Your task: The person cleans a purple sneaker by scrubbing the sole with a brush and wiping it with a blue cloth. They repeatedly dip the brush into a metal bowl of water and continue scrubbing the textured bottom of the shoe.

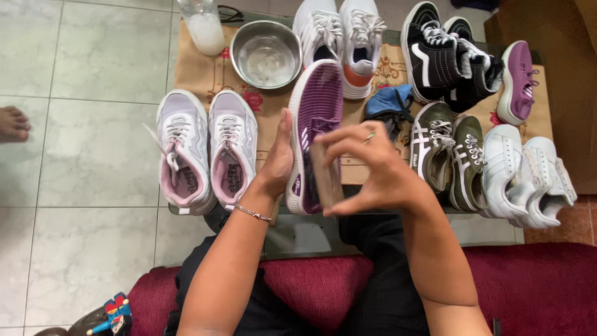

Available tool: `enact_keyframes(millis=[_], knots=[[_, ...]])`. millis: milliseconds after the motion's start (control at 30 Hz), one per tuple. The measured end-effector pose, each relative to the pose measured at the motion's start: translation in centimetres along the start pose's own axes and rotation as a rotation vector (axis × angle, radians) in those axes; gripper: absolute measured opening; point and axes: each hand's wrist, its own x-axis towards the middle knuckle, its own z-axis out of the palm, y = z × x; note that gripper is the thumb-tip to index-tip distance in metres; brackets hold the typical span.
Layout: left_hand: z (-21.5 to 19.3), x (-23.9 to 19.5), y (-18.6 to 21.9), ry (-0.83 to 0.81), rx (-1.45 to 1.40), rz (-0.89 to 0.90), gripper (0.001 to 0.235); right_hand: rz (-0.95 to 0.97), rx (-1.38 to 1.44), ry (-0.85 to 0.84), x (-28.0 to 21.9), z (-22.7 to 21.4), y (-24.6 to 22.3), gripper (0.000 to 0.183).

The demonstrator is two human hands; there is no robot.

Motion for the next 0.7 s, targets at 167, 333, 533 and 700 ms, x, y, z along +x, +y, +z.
enact_keyframes(millis=[167, 333, 533, 700], knots=[[1.9, 0.0, -1.4, -0.043, -0.059, -0.148, 0.104, -0.016, -0.205, 0.47, 1.9, -0.7, 2.6, 0.077], [0.2, 0.4, -2.1, -0.021, -0.092, -0.181, 0.099, -0.008, -0.177, 0.612, 2.4, -0.6, 1.9, 0.082], [0.6, 0.1, -1.3, -0.021, -0.14, -0.104, 0.101, -0.048, -0.136, 0.534, 2.8, 0.1, 1.5, 0.08], [-0.2, 0.0, -1.8, -0.007, -0.135, -0.123, 0.089, -0.053, -0.155, 0.694, 2.6, -0.3, 2.2, 0.075]])
